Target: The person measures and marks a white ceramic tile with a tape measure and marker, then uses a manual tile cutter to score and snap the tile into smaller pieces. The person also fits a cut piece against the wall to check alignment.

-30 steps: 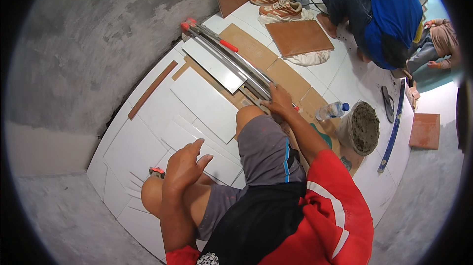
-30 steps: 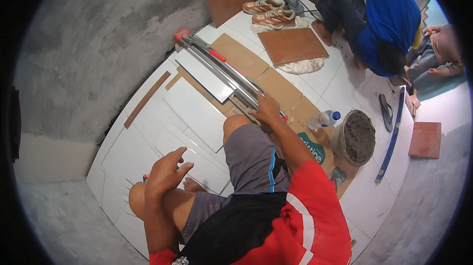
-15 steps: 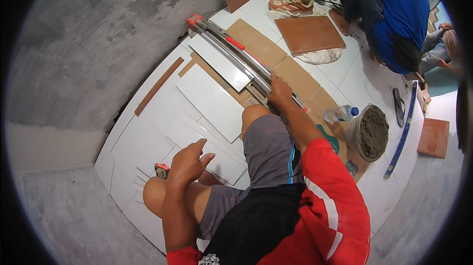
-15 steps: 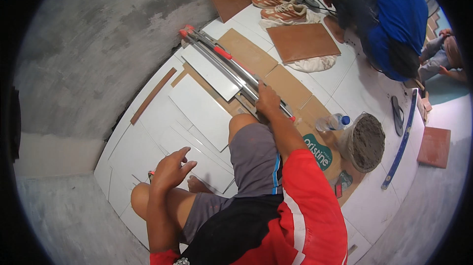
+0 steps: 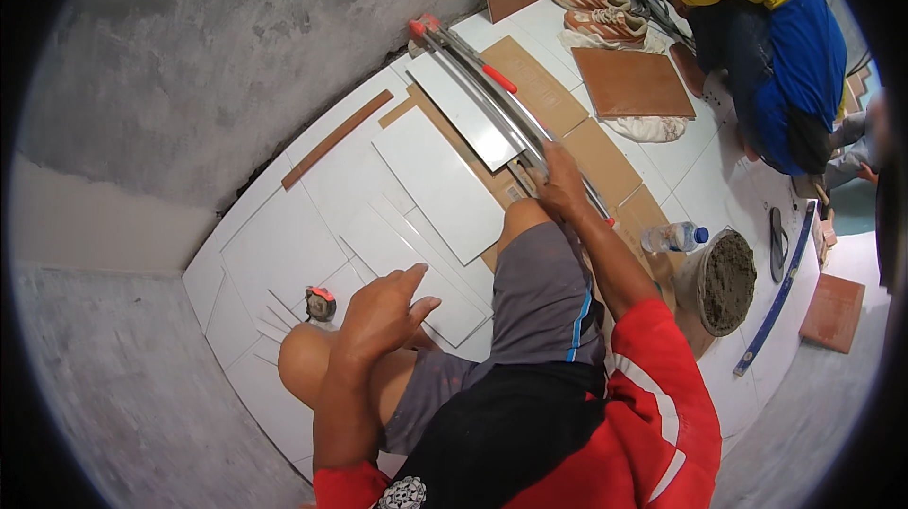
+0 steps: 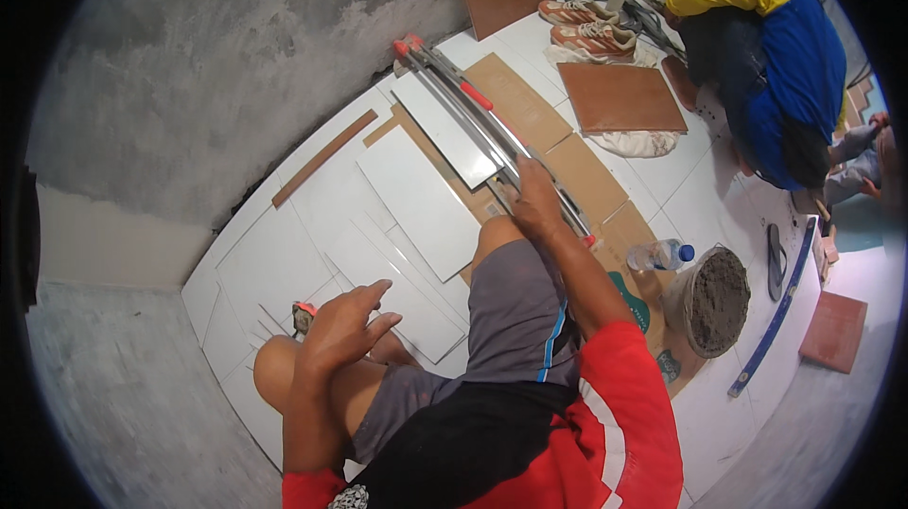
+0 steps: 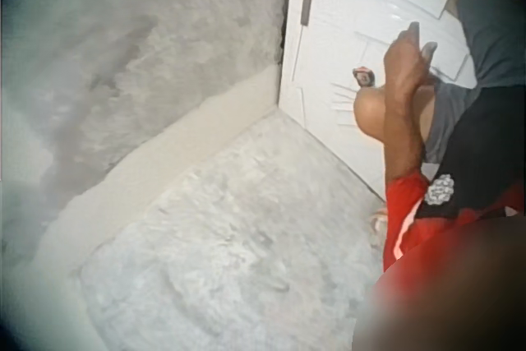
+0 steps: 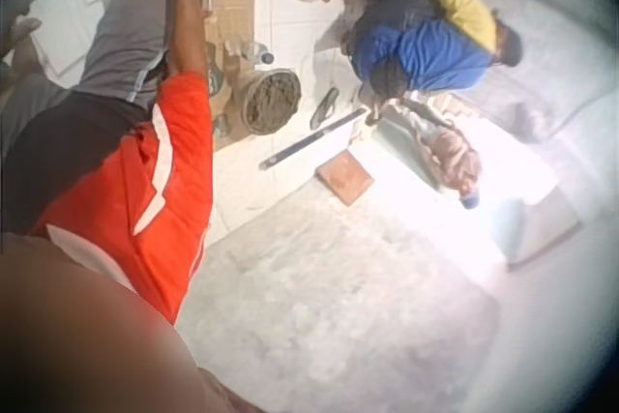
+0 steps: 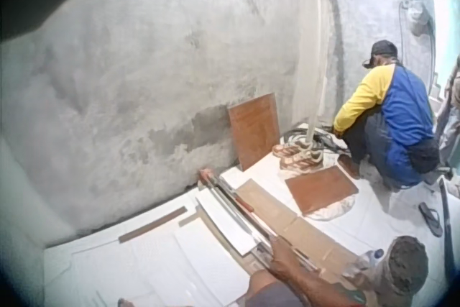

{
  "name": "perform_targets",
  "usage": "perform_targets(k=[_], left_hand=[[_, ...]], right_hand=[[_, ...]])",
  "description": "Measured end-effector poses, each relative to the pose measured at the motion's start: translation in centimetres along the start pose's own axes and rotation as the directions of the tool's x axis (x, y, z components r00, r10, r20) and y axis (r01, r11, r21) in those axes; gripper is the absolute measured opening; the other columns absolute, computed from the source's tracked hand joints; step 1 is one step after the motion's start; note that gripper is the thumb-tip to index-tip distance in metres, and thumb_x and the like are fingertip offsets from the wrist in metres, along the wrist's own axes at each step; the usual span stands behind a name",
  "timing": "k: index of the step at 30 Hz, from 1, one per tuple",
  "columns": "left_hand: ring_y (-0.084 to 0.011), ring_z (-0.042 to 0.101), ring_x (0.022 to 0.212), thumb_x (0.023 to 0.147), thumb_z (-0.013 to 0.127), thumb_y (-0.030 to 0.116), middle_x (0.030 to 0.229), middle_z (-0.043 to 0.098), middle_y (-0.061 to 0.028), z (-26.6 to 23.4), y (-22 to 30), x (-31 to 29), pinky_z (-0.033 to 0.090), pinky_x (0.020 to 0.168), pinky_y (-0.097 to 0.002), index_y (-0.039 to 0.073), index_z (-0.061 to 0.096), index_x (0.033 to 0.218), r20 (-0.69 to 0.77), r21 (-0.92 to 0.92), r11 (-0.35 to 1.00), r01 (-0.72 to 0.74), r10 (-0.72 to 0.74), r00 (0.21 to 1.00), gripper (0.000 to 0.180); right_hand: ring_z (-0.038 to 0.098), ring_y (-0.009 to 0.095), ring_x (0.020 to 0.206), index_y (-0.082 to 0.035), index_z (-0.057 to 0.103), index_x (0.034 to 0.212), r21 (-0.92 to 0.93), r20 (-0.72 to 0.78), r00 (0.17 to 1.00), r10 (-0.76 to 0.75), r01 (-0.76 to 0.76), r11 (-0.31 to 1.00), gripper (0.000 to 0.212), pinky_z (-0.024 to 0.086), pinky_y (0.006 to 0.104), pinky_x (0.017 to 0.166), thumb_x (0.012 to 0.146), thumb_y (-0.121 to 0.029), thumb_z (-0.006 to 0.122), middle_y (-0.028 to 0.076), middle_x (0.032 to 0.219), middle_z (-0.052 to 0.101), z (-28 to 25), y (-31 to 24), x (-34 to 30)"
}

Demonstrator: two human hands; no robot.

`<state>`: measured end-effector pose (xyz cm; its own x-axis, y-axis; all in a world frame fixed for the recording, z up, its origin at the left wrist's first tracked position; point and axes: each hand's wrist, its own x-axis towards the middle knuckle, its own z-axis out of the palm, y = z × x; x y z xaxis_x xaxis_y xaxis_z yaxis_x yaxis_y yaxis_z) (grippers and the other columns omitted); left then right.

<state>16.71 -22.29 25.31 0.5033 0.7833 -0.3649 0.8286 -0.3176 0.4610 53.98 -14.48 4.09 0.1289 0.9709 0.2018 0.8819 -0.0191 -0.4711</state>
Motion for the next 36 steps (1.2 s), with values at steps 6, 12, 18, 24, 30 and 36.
perform_targets(k=[6,12,18,24,30,36], left_hand=[[-0.0376,0.066,0.099,0.093,0.069,0.033,0.105,0.069,-0.0194,0.2,0.3,1.5,0.053,0.085,-0.0445,0.005,0.058,0.132,0.062,0.073,0.989,-0.130,0.126,0.990,0.050],[-0.0368,0.066,0.087,0.092,0.069,0.034,0.093,0.067,-0.0175,0.3,0.1,2.2,0.054,0.074,-0.0470,0.003,0.058,0.127,-0.033,0.025,0.980,-0.197,0.198,0.980,0.048],[-0.0354,0.066,0.089,0.091,0.070,0.033,0.093,0.066,-0.0155,-0.4,-0.8,2.2,0.053,0.076,-0.0456,0.005,0.058,0.129,0.090,0.039,0.996,-0.082,0.079,0.993,0.048],[-0.0354,0.065,0.092,0.090,0.072,0.031,0.095,0.066,-0.0156,-0.8,-0.8,3.3,0.052,0.078,-0.0450,0.005,0.059,0.129,0.091,0.004,0.995,-0.096,0.095,0.991,0.048],[-0.0356,0.066,0.091,0.090,0.072,0.030,0.094,0.066,-0.0160,-1.1,-0.5,2.9,0.052,0.077,-0.0453,0.005,0.059,0.128,0.075,0.009,0.995,-0.098,0.097,0.992,0.048],[-0.0358,0.066,0.089,0.090,0.072,0.030,0.093,0.066,-0.0158,-1.0,-0.6,2.4,0.052,0.077,-0.0455,0.005,0.059,0.129,0.033,0.021,0.992,-0.121,0.120,0.992,0.048]], right_hand=[[0.049,0.043,0.129,0.006,0.050,0.131,0.135,0.240,0.970,-0.047,0.015,0.991,0.054,0.047,0.0479,0.099,0.092,-0.027,0.070,0.026,0.137,0.052,7.1,-7.5,3.3],[0.048,0.044,0.128,0.007,0.043,0.140,-0.346,0.024,0.996,0.084,-0.070,0.936,0.076,0.042,0.0533,0.106,0.086,-0.034,0.076,0.030,0.143,0.044,12.3,-6.5,7.4],[0.036,0.047,0.142,-0.003,0.023,0.155,-0.310,0.222,0.923,0.313,-0.237,0.921,0.103,0.041,0.0544,0.110,0.080,-0.042,0.082,0.029,0.151,0.038,12.4,-7.5,10.1],[0.025,0.051,0.148,-0.012,0.017,0.160,-0.378,0.192,0.909,0.370,-0.280,0.882,0.113,0.036,0.0549,0.115,0.077,-0.048,0.083,0.030,0.155,0.035,12.2,-6.9,11.1],[0.025,0.050,0.148,-0.012,0.022,0.160,-0.384,0.234,0.894,0.383,-0.277,0.881,0.108,0.036,0.0537,0.116,0.075,-0.045,0.081,0.031,0.153,0.036,11.7,-6.7,11.5],[0.047,0.045,0.133,-0.012,0.029,0.157,-0.369,0.211,0.913,0.349,-0.256,0.894,0.102,0.045,0.0510,0.108,0.074,-0.042,0.080,0.028,0.135,0.051,11.4,-6.3,10.2]])
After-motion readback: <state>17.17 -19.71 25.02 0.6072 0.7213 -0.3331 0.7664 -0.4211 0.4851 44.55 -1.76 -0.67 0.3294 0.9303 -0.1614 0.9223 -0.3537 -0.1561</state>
